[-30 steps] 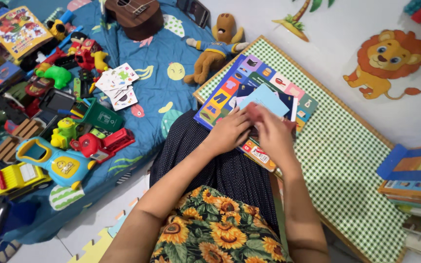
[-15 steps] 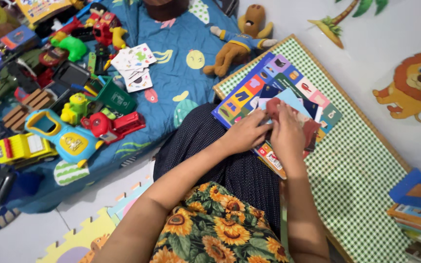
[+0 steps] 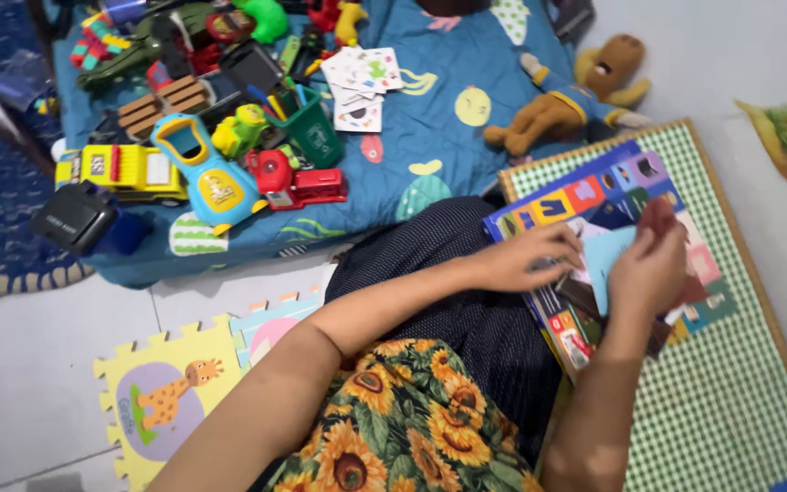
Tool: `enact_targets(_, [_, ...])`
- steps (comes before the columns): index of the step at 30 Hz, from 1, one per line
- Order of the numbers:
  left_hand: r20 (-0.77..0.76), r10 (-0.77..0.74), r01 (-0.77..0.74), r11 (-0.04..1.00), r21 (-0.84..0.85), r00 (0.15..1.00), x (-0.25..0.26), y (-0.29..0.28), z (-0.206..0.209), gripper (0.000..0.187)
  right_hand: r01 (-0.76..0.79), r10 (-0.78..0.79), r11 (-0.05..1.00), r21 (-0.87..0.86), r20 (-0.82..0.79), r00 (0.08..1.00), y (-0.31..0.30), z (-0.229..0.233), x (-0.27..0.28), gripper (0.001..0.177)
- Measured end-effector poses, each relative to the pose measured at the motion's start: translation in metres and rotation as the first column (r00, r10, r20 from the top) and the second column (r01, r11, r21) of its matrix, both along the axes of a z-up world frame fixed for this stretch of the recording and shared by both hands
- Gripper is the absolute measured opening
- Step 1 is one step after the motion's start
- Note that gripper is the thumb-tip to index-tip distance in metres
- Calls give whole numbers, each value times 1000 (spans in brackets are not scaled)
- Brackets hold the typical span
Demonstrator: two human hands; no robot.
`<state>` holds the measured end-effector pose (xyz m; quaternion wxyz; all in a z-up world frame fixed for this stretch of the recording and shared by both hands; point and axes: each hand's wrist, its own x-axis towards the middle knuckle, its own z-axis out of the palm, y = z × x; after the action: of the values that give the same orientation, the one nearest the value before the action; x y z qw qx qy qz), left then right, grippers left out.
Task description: The person sits on the floor and organizes children's books, cards, and a small green box. They pick up a book, flip through its pages, place it down, then handle cards and a green box, stacking items on a small table.
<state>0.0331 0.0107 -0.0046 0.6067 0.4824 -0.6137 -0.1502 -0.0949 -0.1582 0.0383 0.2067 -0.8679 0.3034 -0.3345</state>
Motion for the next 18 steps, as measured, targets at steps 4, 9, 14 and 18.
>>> enact_targets(4, [-171, 570, -589, 804, -85, 803, 76, 12, -43, 13, -11, 11, 1000, 29, 23, 1000, 8, 10, 3, 29])
enact_targets(9, [20, 972, -960, 230, 160, 236, 211, 48, -147, 28, 68, -65, 996, 49, -54, 996, 20, 23, 6, 30])
enact_targets(14, [409, 903, -952, -3, 305, 128, 293, 74, -208, 72, -93, 68, 974, 205, 124, 990, 15, 11, 9, 35])
enact_targets(18, [373, 921, -889, -74, 452, 113, 334, 69, -219, 95, -51, 30, 980, 192, 112, 993, 17, 12, 12, 33])
